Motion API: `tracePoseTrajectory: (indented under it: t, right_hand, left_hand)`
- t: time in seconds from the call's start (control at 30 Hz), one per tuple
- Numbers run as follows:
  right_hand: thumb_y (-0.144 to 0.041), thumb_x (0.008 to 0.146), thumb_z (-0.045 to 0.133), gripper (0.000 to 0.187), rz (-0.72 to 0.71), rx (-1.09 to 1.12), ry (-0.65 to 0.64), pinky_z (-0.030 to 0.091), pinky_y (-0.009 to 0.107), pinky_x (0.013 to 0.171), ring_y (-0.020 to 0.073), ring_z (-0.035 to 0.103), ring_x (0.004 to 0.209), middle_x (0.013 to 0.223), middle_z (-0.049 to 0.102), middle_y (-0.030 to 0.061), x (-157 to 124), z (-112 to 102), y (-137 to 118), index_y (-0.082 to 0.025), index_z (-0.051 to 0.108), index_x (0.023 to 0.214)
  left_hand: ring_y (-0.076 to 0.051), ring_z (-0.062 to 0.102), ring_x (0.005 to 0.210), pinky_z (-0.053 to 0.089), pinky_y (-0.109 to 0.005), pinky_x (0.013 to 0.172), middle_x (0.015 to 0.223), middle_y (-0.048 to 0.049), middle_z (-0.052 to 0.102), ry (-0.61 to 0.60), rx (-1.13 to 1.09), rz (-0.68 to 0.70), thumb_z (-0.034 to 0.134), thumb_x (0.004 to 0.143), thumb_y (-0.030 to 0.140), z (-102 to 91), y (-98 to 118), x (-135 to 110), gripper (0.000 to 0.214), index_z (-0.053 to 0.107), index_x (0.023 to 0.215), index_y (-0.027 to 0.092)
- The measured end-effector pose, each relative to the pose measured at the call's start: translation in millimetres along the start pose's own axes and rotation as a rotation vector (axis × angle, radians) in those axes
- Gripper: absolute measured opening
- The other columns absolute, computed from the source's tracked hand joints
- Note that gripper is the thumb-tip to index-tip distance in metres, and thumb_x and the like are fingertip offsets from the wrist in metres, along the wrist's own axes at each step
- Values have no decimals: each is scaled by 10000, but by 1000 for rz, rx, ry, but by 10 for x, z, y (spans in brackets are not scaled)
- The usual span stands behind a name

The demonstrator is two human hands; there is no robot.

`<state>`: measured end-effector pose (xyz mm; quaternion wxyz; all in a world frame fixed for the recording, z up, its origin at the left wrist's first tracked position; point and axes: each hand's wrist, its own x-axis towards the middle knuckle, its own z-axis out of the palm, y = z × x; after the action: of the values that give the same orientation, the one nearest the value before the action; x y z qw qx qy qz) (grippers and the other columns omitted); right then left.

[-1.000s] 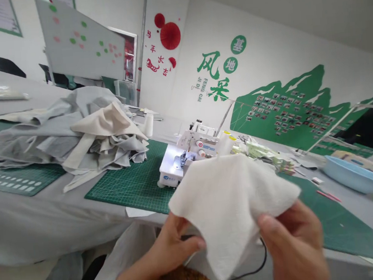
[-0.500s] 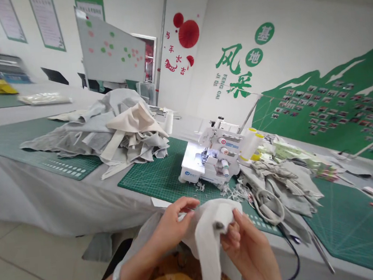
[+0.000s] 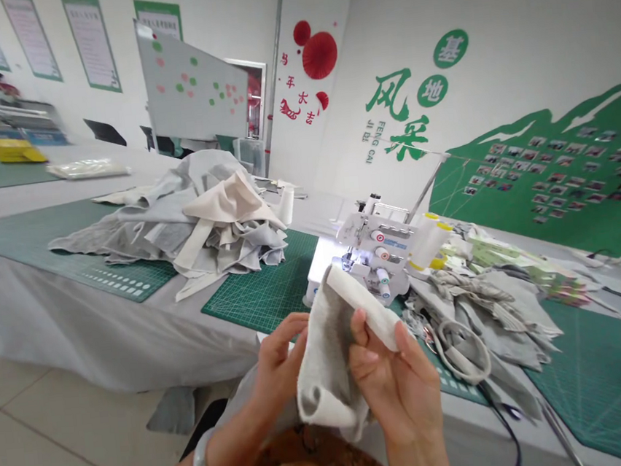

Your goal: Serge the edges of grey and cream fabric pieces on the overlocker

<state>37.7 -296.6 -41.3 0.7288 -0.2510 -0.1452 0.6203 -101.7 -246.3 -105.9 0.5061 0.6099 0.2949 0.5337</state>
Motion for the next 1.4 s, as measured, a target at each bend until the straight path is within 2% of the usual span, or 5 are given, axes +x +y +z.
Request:
tracePoseTrajectory:
  t: [0.23, 0.47, 0.67, 1.2, 1.4]
  right_hand:
    - [-392, 760, 711, 333, -136, 6, -60, 548, 218, 704, 160, 603, 1093, 1231, 638, 55, -42, -78, -101, -251, 688, 1061]
    - [-379, 726, 740, 177, -72, 91, -44, 548, 265, 704, 177, 634, 1008, 1045, 708, 30, -106, -107, -173, -244, 710, 836]
    - [-259, 802, 660, 51, -178, 175, -12, 510, 162, 578, 106, 640, 935, 1203, 649, 33, -138, -298, -459, -217, 667, 773]
    - [-199, 707, 761, 580, -622, -795, -221, 391, 355, 1002, 228, 489, 1228, 1337, 548, 48, -189, 75, -94, -284, 563, 1246]
    - [-296, 862, 604, 108, -691, -1153, -148, 431, 229, 648, 132, 578, 721, 805, 656, -9, -37, 82, -101, -205, 658, 881]
  left_hand:
    - [-282, 598, 1040, 422, -382, 990, 958, -66, 705, -426, -29, -113, 829, 567, 285, 43, 72, -182, 498, 687, 1040, 221]
    - [-235, 644, 883, 494, -339, 835, 943, -74, 713, 369, -350, -295, 747, 681, 381, 176, -94, 9, 350, 704, 948, 159]
    - [-135, 624, 774, 478, -212, 727, 798, -5, 686, 416, -496, -72, 791, 632, 306, -187, 317, 383, 312, 686, 887, 159]
    - [-107, 508, 633, 413, -200, 594, 699, -8, 578, -309, -33, 72, 600, 826, 403, 107, 952, 431, 280, 621, 754, 133]
    - [-142, 566, 770, 432, -212, 686, 838, -32, 638, -327, 126, 124, 499, 884, 328, 89, 873, 406, 231, 639, 907, 145]
